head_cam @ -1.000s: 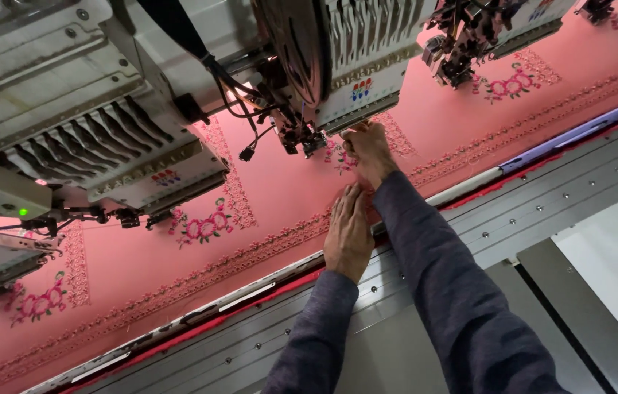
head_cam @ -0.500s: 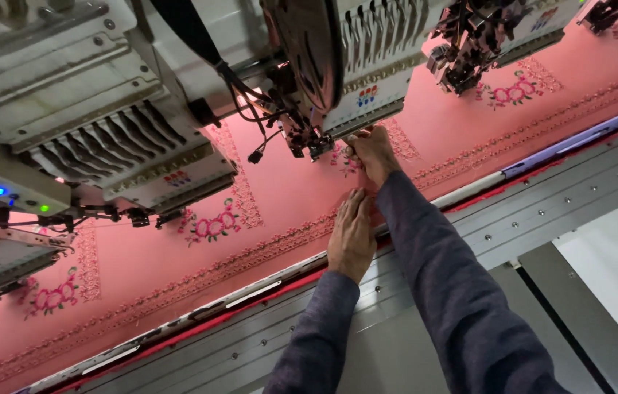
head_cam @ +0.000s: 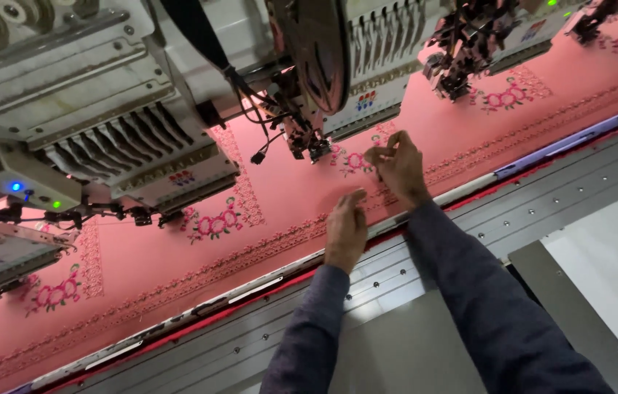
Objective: Operating a multi-head industrial embroidery machine, checking for thread breaks, re-threading needles, and smoothing the fabric.
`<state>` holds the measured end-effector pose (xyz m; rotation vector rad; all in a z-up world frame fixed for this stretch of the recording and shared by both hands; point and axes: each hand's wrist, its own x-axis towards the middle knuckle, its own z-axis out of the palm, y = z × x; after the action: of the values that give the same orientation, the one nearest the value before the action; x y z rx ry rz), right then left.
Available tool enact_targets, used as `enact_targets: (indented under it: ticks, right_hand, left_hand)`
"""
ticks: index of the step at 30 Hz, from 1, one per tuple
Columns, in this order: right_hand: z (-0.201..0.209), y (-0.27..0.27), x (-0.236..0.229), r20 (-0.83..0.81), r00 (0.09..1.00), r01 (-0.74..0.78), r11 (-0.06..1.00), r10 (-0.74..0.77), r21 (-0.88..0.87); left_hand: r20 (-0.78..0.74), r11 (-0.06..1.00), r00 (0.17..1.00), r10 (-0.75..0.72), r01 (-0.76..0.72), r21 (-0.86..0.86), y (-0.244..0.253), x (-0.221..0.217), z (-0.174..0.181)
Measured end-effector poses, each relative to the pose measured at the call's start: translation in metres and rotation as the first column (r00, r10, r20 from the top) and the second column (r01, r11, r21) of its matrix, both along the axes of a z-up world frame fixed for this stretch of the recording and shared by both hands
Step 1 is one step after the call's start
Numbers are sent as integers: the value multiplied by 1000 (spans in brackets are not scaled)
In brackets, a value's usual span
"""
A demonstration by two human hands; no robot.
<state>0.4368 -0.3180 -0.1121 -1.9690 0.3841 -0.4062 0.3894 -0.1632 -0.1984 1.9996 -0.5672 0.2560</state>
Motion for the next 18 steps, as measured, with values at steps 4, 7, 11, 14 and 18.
enact_targets:
  ticks: [4, 7, 11, 14, 18]
  right_hand:
    - [36, 11, -65, -40, 997, -71, 964, 63, -258]
    - [53, 14, -112, -212, 958, -263, 887, 193, -380]
    - [43, -5, -133, -140, 918, -396, 833, 371, -387]
    - [57, -10, -133, -212, 913, -401, 865, 349, -301]
    - [70, -6, -108, -296, 936, -265, 935, 190, -237]
  left_hand:
    - [-400, 913, 915, -50, -120, -389, -8, -3, 48]
    - [-565, 775, 782, -263, -178, -606, -21, 8, 72]
    - [-744, 689, 466, -479, -326, -648, -23, 13, 106]
    - [-746, 918, 645, -167, -174, -356, -21, 2, 101]
    - [33, 849, 999, 29, -42, 527, -13, -17, 73]
